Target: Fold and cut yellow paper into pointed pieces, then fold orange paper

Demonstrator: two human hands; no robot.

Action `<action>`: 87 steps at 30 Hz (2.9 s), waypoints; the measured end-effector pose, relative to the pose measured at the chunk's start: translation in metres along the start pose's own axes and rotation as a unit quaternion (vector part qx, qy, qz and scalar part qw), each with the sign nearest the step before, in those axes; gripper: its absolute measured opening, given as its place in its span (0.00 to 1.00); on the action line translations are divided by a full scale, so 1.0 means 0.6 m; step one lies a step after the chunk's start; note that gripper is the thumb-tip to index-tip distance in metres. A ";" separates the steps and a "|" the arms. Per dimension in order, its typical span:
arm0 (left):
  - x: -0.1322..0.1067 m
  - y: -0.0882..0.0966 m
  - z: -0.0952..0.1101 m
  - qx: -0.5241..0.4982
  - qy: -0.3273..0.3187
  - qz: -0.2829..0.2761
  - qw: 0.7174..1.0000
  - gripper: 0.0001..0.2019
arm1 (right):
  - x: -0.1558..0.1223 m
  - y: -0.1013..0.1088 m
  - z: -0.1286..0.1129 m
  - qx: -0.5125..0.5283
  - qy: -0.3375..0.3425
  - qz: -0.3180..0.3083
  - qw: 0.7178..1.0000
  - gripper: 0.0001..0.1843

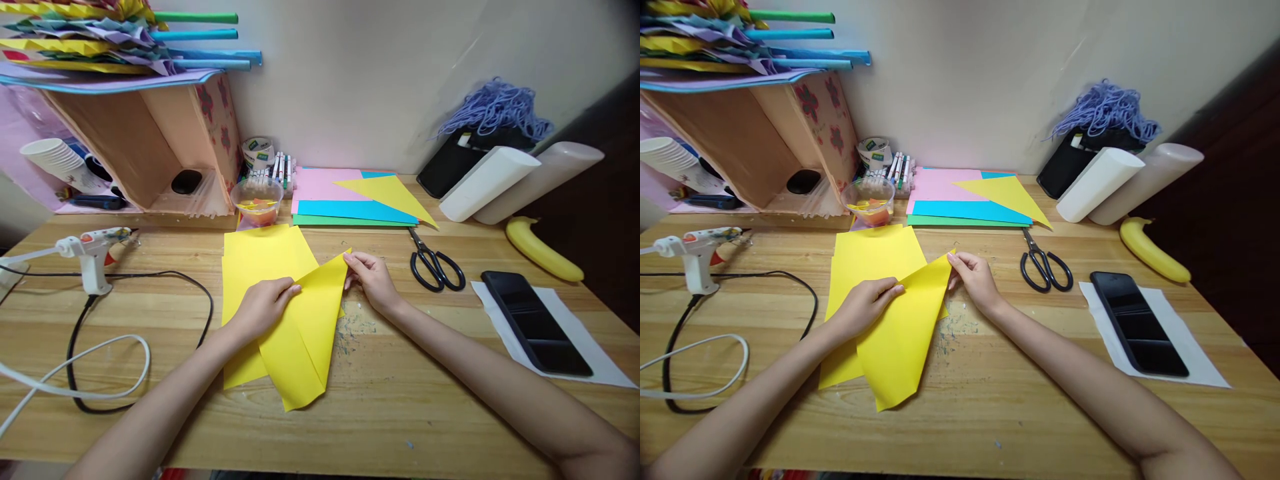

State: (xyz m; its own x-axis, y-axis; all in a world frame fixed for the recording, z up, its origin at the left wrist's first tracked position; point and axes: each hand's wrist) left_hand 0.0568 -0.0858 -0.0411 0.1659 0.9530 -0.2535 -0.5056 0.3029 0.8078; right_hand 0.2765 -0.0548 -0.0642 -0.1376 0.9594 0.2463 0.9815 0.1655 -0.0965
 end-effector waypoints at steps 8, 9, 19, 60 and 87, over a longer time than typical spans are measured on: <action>-0.002 -0.003 -0.001 -0.006 0.002 -0.011 1.000 0.17 | 0.001 0.002 0.002 0.034 -0.018 0.003 0.999 0.20; -0.002 -0.003 -0.001 -0.011 0.006 -0.006 1.000 0.17 | 0.001 0.003 -0.001 0.033 -0.029 -0.034 0.998 0.20; -0.001 -0.006 -0.002 -0.042 0.033 0.040 0.998 0.19 | 0.001 0.001 -0.015 -0.069 -0.113 -0.231 0.964 0.19; -0.004 -0.014 0.005 -0.166 0.059 0.105 0.979 0.17 | -0.015 -0.012 -0.025 -0.007 -0.126 -0.275 0.953 0.13; 0.000 -0.017 -0.001 -0.216 0.058 0.148 0.963 0.17 | -0.012 -0.003 -0.024 -0.010 -0.138 -0.361 0.922 0.16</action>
State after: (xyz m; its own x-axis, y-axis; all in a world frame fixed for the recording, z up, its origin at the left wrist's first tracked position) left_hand 0.0614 -0.0887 -0.0498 -0.1223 0.9847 -0.1242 -0.8261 -0.0316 0.5627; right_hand 0.2775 -0.0652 -0.0517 -0.7823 0.6227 -0.0148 0.6225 0.7825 0.0153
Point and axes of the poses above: each hand's wrist, its own x-axis towards the middle knuckle, its own y-axis out of the back of the hand, z = x × y, and after that the axes turned 15 degrees about y, right-handed
